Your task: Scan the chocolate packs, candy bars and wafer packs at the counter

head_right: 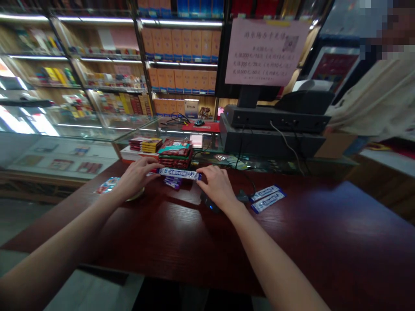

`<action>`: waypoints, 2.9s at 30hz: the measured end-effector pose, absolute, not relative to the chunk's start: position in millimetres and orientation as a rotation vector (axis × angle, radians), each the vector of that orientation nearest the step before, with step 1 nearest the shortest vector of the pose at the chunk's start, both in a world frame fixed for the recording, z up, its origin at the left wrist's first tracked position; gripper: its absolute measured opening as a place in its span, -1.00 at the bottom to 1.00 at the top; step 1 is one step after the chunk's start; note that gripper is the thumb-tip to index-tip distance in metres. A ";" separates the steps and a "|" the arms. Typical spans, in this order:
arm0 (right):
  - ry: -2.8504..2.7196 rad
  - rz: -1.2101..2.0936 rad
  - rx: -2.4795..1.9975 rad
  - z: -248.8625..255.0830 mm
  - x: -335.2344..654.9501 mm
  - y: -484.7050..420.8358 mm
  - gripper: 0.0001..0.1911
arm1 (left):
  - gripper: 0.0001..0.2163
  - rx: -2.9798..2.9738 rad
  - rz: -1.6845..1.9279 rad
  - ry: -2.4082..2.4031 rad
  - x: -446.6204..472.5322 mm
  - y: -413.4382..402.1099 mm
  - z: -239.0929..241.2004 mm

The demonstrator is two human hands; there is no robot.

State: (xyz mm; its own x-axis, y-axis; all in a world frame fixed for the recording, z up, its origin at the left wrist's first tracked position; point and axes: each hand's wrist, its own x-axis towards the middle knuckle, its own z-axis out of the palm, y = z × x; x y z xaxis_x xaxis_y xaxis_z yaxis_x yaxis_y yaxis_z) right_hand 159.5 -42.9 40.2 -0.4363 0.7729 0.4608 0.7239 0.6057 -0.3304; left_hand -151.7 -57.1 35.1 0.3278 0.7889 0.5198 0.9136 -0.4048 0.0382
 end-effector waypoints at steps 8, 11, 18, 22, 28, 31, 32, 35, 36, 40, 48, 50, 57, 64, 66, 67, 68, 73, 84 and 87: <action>-2.312 0.091 -1.186 41.4 102.2 -46.7 -0.74 | -0.69 -2.233 -0.631 -1.616 -203.6 -67.8 35.4; -2.333 0.069 -1.193 38.9 82.2 -45.0 -0.74 | -0.66 -2.218 -0.617 -1.641 -222.4 -67.8 32.7; -2.442 0.005 -1.213 29.3 36.4 -40.2 -0.71 | -0.70 -2.168 -0.491 -1.803 -260.4 -62.8 31.4; -2.508 0.000 -1.214 24.1 12.8 -36.0 -0.72 | -0.71 -2.202 -0.474 -1.906 -285.1 -53.4 27.2; -2.591 -0.022 -1.213 21.0 -14.4 -29.7 -0.73 | -0.64 -2.221 -0.326 -2.096 -314.2 -37.4 18.2; -2.639 -0.034 -1.211 19.0 -24.3 -26.5 -0.74 | -0.62 -2.227 -0.323 -2.216 -322.0 -31.8 15.2; -2.652 -0.040 -1.208 18.2 -27.0 -25.3 -0.74 | -0.61 -2.248 -0.348 -2.259 -324.1 -30.3 14.5; -2.675 -0.047 -1.226 15.0 -32.8 -21.7 -0.75 | -0.59 -2.324 -0.411 -2.353 -328.9 -26.4 12.4; -2.677 -0.044 -1.234 13.8 -34.1 -20.5 -0.75 | -0.59 -2.337 -0.417 -2.371 -329.9 -25.2 11.6; -2.671 -0.023 -1.262 9.0 -37.5 -16.8 -0.75 | -0.56 -2.327 -0.407 -2.426 -331.6 -21.0 8.3; -2.641 0.017 -1.308 3.1 -42.9 -15.3 -0.73 | -0.59 -2.278 -0.388 -2.526 -330.8 -17.9 7.3; -2.635 0.030 -1.324 3.2 -43.4 -15.3 -0.72 | -0.58 -2.259 -0.379 -2.548 -329.8 -17.3 8.0; -2.604 0.058 -1.361 1.3 -43.0 -16.7 -0.69 | -0.58 -2.226 -0.357 -2.599 -324.1 -14.6 8.7; -2.584 0.058 -1.325 -4.9 -41.0 -16.7 -0.70 | -0.62 -2.154 -0.413 -2.613 -319.0 -19.5 11.7; -2.576 0.062 -1.316 -5.0 -39.7 -17.8 -0.69 | -0.64 -2.125 -0.442 -2.607 -318.0 -22.7 14.5; -2.572 0.061 -1.310 -4.5 -39.0 -18.5 -0.69 | -0.66 -2.112 -0.454 -2.602 -317.5 -24.4 16.3; -2.569 0.057 -1.301 -3.7 -38.2 -19.4 -0.69 | -0.67 -2.099 -0.465 -2.598 -316.9 -26.1 18.2; -2.562 0.009 -1.244 4.4 -31.1 -26.0 -0.70 | -0.67 -2.062 -0.501 -2.558 -308.8 -32.0 27.8; -2.539 -0.050 -1.247 24.9 7.3 -39.9 -0.64 | -0.64 -2.133 -0.638 -2.281 -247.9 -39.6 41.3; -2.522 -0.065 -1.247 30.5 20.9 -45.1 -0.64 | -0.65 -2.185 -0.701 -2.217 -226.9 -41.5 43.9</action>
